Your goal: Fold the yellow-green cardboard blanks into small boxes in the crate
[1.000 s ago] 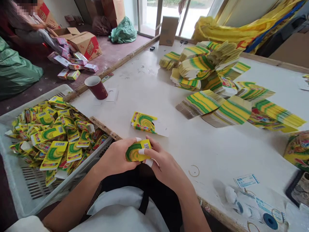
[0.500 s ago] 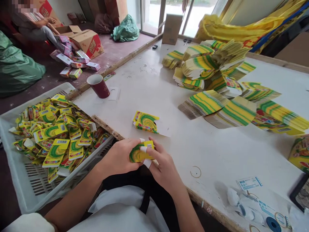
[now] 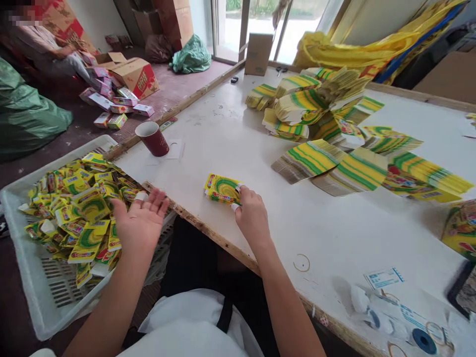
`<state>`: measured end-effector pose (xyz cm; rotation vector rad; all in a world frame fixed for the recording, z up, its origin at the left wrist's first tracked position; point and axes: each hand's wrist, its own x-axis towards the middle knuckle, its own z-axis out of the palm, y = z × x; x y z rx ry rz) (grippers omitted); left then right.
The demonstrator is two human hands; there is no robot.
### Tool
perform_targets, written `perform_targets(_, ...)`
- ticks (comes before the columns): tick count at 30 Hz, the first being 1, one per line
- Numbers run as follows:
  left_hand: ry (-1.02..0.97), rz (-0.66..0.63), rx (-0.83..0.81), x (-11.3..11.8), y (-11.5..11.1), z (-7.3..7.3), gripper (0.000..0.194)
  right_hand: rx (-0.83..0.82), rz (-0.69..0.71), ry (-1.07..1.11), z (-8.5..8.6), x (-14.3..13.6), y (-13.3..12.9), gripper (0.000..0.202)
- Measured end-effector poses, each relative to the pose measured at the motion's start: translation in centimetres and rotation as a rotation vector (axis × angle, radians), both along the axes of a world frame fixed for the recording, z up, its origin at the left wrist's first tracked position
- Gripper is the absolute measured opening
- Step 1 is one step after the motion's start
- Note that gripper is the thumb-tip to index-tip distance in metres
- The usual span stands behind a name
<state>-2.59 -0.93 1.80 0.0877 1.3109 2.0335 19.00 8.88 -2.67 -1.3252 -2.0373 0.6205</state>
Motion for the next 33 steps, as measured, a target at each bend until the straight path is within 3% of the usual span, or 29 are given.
perform_targets(4,-0.084,-0.247,-0.035,2.7,0.1,-1.3,0.042,0.009,-0.015,-0.064,-0.5,-1.0,0.1,0.044)
perform_targets(10,-0.059,-0.373,-0.014,5.5,0.3,-1.7,0.058,0.012,-0.035,0.000,1.4,-0.5,-1.4,0.047)
perform_targets(12,-0.009,-0.400,0.032,6.1,0.3,-1.5,0.063,-0.079,0.034,0.138,2.4,-0.8,-2.7,0.047)
perform_targets(16,0.110,-0.482,0.127,7.2,0.4,-0.4,0.065,-0.441,0.361,0.523,3.9,-2.0,-6.3,0.052)
perform_targets(20,0.127,-0.342,0.162,7.8,0.8,0.5,0.052,-0.664,0.421,0.704,4.1,-3.0,-8.9,0.055)
perform_targets(23,0.104,-0.312,0.133,7.9,0.9,0.3,0.061,-0.601,0.352,0.653,3.6,-3.0,-9.2,0.048)
perform_targets(26,0.141,-0.388,0.118,7.8,0.5,-0.5,0.073,-0.469,0.261,0.645,2.9,-2.2,-8.5,0.032)
perform_targets(31,0.249,-0.462,0.058,7.4,-0.1,-1.6,0.042,-0.332,0.177,0.583,2.5,0.1,-7.1,0.012)
perform_targets(33,0.238,-0.496,0.037,6.8,-0.1,-1.6,0.038,-0.236,0.146,0.499,2.7,1.1,-6.6,0.009)
